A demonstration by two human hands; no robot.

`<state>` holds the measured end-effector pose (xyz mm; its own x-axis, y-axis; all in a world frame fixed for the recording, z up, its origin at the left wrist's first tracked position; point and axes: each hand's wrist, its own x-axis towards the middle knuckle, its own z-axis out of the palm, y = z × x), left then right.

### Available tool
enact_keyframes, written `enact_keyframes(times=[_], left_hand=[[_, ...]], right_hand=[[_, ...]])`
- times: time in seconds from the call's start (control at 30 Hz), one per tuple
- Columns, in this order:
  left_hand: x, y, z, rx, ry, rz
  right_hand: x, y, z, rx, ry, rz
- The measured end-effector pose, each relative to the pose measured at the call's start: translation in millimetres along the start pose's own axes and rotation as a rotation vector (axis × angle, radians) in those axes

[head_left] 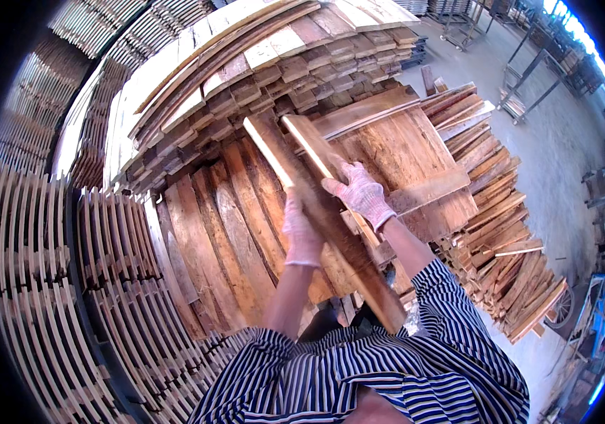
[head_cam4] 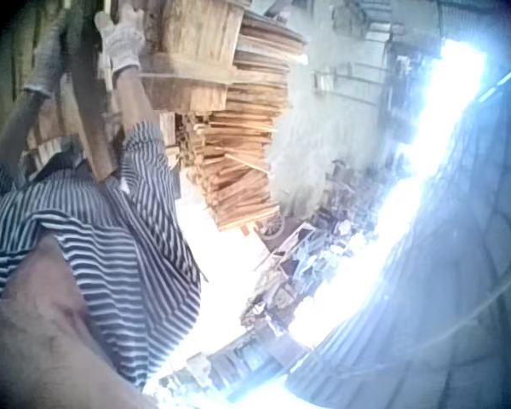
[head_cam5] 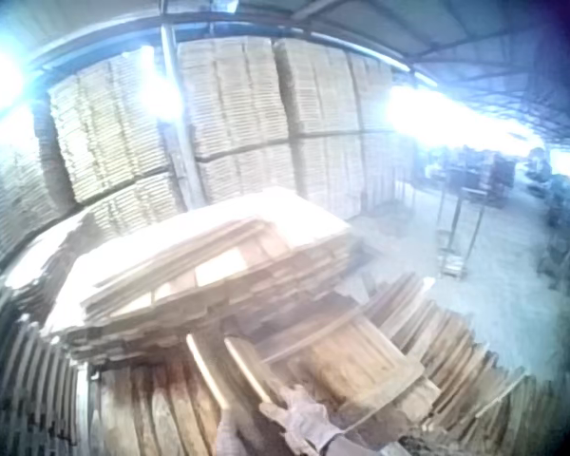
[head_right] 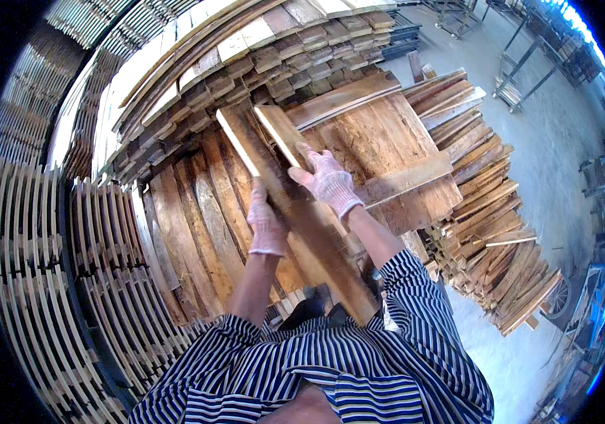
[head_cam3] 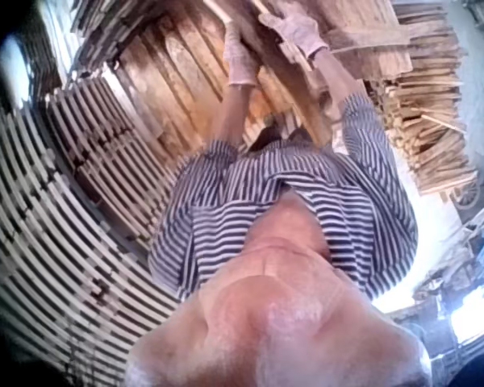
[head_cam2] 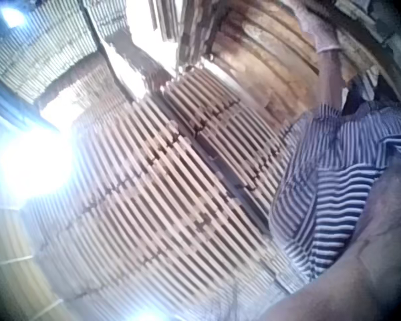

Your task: The person repeatedly picks up wooden planks from a large pile on the floor and stacks them onto a metal rack. The person wears gloves and handles the wood one or two pieces at a time, lifting them overhead to place them on the rack.

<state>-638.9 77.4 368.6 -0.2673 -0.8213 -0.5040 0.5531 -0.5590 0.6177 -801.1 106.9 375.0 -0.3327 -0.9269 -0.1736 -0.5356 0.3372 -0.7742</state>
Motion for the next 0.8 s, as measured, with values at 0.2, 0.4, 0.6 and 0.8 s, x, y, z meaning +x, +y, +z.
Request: enact_keyframes(times=[0.2,0.4,0.6,0.8], left_hand=[[-4.6,48.2,-68.5,-0.17,0.032,0.192],[8.8,98.3,-156.5,-0.287,0.099,0.232],[2.0,157.8,-197.2,-0.365,0.107,0.514],[-11.5,168.8,-208.3,-0.537,0.116,0.659]], right_hand=[[67.2,6.5,70.9,-0.368,0.078,0.055],[94.7,29.1,58.1,-0.265,0.005,-0.047],[69.5,-68.9,52.4,-0.708,-0.008,-0.186],[-32.3,-196.8,95.6,-0.666,-0.74,-0.731]])
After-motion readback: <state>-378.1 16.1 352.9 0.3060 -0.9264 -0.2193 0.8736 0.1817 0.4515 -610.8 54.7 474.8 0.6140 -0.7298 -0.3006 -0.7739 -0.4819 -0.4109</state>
